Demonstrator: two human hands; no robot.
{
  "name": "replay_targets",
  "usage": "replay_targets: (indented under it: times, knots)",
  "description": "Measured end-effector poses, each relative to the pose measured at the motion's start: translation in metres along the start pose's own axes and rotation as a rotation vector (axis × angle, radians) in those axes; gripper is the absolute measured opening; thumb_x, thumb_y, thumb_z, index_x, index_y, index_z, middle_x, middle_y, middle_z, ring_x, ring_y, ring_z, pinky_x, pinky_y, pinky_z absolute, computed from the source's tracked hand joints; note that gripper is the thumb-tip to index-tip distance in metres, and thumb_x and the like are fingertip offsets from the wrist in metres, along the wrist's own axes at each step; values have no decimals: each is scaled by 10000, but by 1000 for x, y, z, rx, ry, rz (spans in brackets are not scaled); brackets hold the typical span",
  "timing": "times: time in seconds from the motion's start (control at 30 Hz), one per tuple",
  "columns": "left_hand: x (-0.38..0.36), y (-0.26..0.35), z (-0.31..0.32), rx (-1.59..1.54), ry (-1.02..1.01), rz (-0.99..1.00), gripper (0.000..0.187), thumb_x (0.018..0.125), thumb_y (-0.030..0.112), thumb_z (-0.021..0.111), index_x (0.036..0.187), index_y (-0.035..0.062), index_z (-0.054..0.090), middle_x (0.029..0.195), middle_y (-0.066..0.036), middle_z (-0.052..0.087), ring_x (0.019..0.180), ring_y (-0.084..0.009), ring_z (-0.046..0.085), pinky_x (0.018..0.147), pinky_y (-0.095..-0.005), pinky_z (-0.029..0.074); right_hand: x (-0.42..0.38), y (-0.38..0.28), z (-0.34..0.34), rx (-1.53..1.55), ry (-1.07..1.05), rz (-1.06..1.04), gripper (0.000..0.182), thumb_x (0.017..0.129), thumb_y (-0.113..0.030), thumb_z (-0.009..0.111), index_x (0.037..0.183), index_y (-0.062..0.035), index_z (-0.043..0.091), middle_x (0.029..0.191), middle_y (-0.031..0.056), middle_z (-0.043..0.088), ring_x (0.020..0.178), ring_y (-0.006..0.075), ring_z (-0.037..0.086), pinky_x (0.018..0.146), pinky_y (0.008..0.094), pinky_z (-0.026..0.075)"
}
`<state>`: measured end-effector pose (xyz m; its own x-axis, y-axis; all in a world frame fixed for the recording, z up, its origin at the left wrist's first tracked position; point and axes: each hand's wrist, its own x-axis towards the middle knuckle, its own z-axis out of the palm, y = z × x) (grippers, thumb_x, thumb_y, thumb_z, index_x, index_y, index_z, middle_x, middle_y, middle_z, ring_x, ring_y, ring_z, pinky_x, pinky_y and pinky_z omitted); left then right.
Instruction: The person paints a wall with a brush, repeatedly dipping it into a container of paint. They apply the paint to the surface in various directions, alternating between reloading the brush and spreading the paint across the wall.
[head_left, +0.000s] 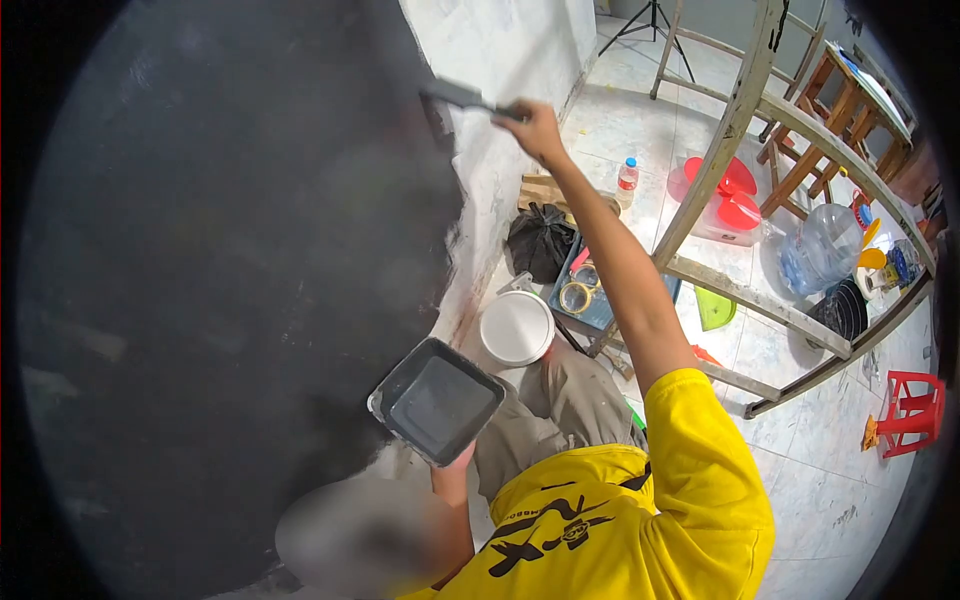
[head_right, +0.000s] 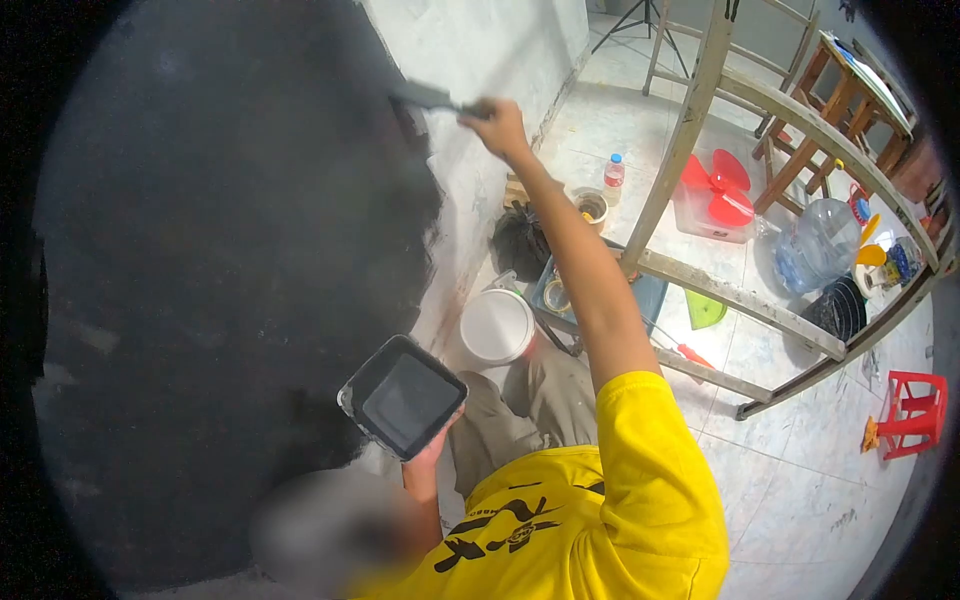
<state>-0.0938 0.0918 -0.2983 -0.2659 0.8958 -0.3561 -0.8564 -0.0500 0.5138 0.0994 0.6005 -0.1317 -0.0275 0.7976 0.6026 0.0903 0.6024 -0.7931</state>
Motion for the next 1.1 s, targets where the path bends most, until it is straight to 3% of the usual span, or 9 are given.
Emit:
replay_targets:
  times: [0.1, 0.2, 0.47, 0.63, 0.77, 0.83, 0.9, 1.0, 1.1]
  knots:
    - [-11, 8, 47, -27, -107, -75, 613, 987, 451, 474, 1442, 46, 410, 1469, -196, 445, 1308, -463, 444, 1068, -672, 340, -50, 50, 3, -102, -206, 149, 223, 740, -181, 831, 846, -20, 720, 639, 31, 646, 596, 77, 522, 548, 293, 409]
    - [-3, 1, -1, 60, -58, -52, 522, 998, 396, 478, 1435, 115, 434, 1470, -86, 465, 1334, -293, 432, 1141, -481, 320, -69, 69, -1, -275, -326, 191, 198, 689, -157, 829, 815, -52, 719, 635, 101, 647, 574, 176, 587, 568, 326, 448]
    - [3, -3, -25, -259, 10, -86, 614, 994, 442, 448, 1457, 43, 387, 1503, -199, 398, 1356, -475, 372, 1099, -682, 283, 15, -9, 4, -490, -334, -241, 191, 693, -127, 768, 863, -47, 729, 811, 184, 703, 771, 352, 685, 730, 405, 545]
    - [-7, -1, 0, -1, -21, -23, 612, 996, 442, 435, 1458, 44, 386, 1509, -206, 386, 1367, -488, 343, 1104, -706, 240, 32, -46, -14, -214, -68, -234, 197, 748, -137, 806, 893, -26, 731, 712, 101, 688, 568, 168, 596, 563, 307, 480]
    - [-6, -5, -6, 4, -5, -33, 605, 997, 443, 435, 1452, 46, 395, 1500, -206, 398, 1347, -491, 367, 1097, -710, 247, -20, -18, -4, 291, -29, 248, 187, 788, -175, 813, 823, -18, 718, 673, -6, 619, 484, 47, 433, 434, 231, 311]
    - [-2, -7, -16, -21, -6, -22, 600, 998, 438, 439, 1448, 43, 398, 1493, -205, 408, 1336, -484, 384, 1099, -695, 263, -50, 44, 15, -61, -143, -18, 240, 753, -217, 832, 823, -25, 707, 645, 26, 591, 555, 104, 489, 511, 311, 379]
    - [-4, -7, -17, -238, 6, -69, 592, 1002, 424, 446, 1446, 37, 398, 1486, -203, 418, 1331, -466, 401, 1106, -667, 289, -97, 39, 17, -237, -162, 138, 300, 723, -251, 837, 833, -19, 683, 657, 123, 607, 608, 198, 558, 598, 352, 445]
    - [-7, -10, -27, 533, -125, 70, 571, 1009, 389, 455, 1446, 27, 397, 1479, -200, 429, 1337, -428, 413, 1118, -613, 324, -173, 64, 0, -517, -311, 78, 233, 721, -169, 757, 863, -15, 655, 808, 199, 668, 756, 358, 648, 676, 429, 500]
    - [-14, -6, -7, -84, -28, -68, 551, 1017, 359, 453, 1446, 18, 396, 1477, -201, 433, 1340, -400, 422, 1119, -576, 352, -274, 42, -53, -382, -313, 137, 363, 722, -185, 752, 1011, -16, 614, 930, 217, 658, 907, 420, 623, 778, 459, 486]
